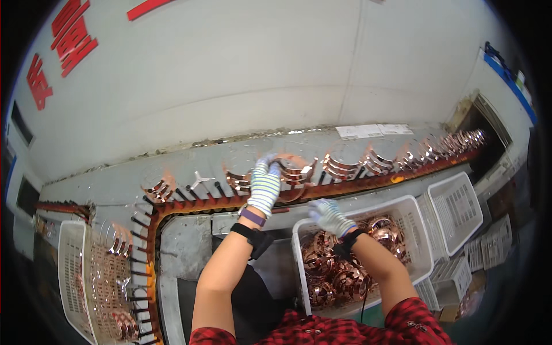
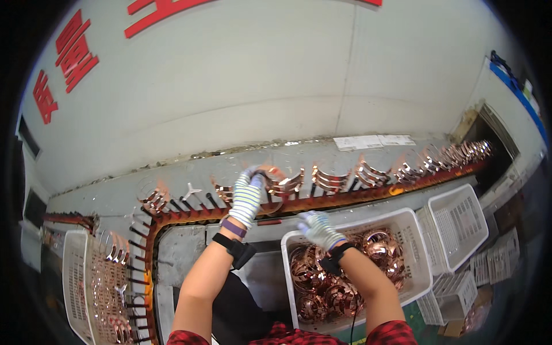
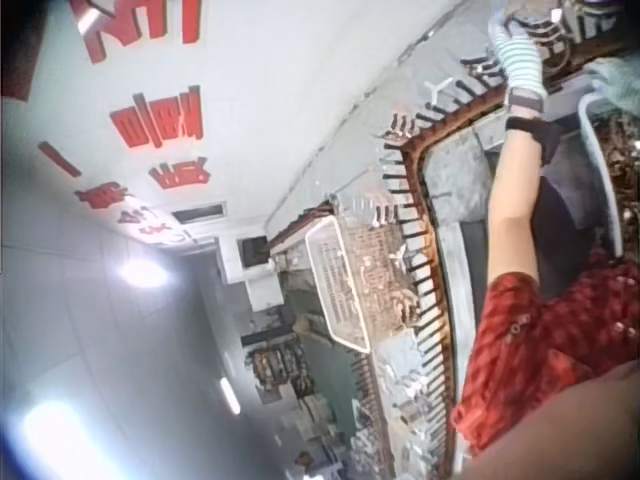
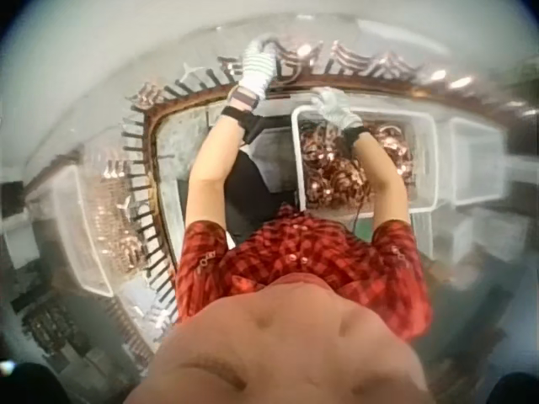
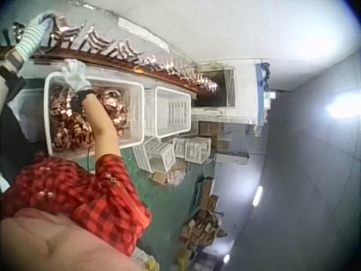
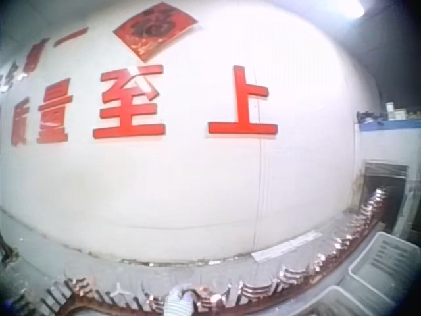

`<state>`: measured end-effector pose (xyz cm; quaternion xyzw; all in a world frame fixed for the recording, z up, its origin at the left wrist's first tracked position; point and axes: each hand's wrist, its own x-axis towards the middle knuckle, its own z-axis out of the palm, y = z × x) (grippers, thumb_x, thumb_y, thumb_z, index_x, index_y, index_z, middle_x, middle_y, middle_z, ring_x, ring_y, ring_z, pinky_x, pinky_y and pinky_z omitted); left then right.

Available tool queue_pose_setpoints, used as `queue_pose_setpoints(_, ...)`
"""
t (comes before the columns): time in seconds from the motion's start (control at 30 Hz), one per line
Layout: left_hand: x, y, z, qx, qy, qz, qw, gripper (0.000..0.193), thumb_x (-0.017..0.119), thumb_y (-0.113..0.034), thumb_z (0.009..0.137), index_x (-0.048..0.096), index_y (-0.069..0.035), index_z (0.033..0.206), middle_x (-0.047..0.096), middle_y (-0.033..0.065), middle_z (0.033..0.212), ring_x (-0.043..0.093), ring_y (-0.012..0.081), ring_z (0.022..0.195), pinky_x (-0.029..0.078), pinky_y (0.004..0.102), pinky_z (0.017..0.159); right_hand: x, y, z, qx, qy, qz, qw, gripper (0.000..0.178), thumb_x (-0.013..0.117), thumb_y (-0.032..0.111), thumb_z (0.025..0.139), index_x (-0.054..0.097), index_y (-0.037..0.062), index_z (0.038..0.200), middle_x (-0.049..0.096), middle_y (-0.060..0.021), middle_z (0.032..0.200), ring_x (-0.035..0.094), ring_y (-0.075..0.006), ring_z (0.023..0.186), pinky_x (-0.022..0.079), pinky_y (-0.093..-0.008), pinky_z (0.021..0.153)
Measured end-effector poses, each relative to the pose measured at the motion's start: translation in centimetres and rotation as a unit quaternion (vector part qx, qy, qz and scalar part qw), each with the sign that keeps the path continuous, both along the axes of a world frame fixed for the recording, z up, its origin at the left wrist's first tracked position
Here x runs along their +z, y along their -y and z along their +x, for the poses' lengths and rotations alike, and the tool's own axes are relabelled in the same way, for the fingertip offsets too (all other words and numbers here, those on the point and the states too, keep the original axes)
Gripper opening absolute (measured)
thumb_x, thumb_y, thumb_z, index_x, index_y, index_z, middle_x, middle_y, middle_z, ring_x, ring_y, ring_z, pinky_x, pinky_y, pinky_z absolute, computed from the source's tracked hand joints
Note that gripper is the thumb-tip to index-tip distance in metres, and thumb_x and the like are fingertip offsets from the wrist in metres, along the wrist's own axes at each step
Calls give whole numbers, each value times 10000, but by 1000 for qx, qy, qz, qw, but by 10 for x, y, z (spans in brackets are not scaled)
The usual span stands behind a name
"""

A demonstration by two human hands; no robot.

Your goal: The person is sorting and placing metallic rose-gold colored curved components onto a moving conveyor belt with hooks.

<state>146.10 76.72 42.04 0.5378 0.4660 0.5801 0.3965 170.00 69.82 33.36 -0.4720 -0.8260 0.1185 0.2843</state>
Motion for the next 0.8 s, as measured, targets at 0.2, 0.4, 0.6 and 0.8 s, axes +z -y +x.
queue_pose_setpoints(0.2, -18, -26, -9, -26, 163, -135, 977, 516, 540, -278, 976, 436, -13, 1406, 597, 120, 1172, 552, 214, 1008, 457, 303, 905, -6, 16, 158, -274, 162, -2, 948, 299, 517, 332, 884, 719, 120, 944, 705, -146, 910, 652, -348, 902, 415, -483, 973)
queue_pose_setpoints(0.4, 30, -2, -20, -20, 150, -223, 963, 524, 650, -308, 909, 505, 25, 1287, 605, 153, 1144, 589, 241, 972, 501, 333, 844, -9, 8, 155, -313, 220, -14, 924, 338, 494, 364, 892, 726, 119, 921, 710, -98, 972, 628, -282, 1023, 336, -473, 1041)
queue_pose_setpoints(0.6, 74, 41, -4, 53, -131, 37, 989, 556, 573, 38, 892, 415, -16, 1422, 639, 177, 1134, 647, 221, 1005, 530, 310, 849, 17, 7, 158, -271, 253, -98, 924, 359, 479, 393, 908, 750, 167, 975, 716, -113, 1031, 639, -300, 1039, 385, -459, 1007)
queue_pose_setpoints(0.8, 92, 75, 47, -58, -70, 226, 970, 478, 507, 82, 912, 480, -3, 1382, 624, 121, 1236, 634, 172, 1027, 503, 306, 939, 33, -7, 147, -287, 247, -225, 898, 419, 462, 454, 930, 750, 164, 1023, 719, -129, 1018, 656, -332, 1011, 464, -446, 926)
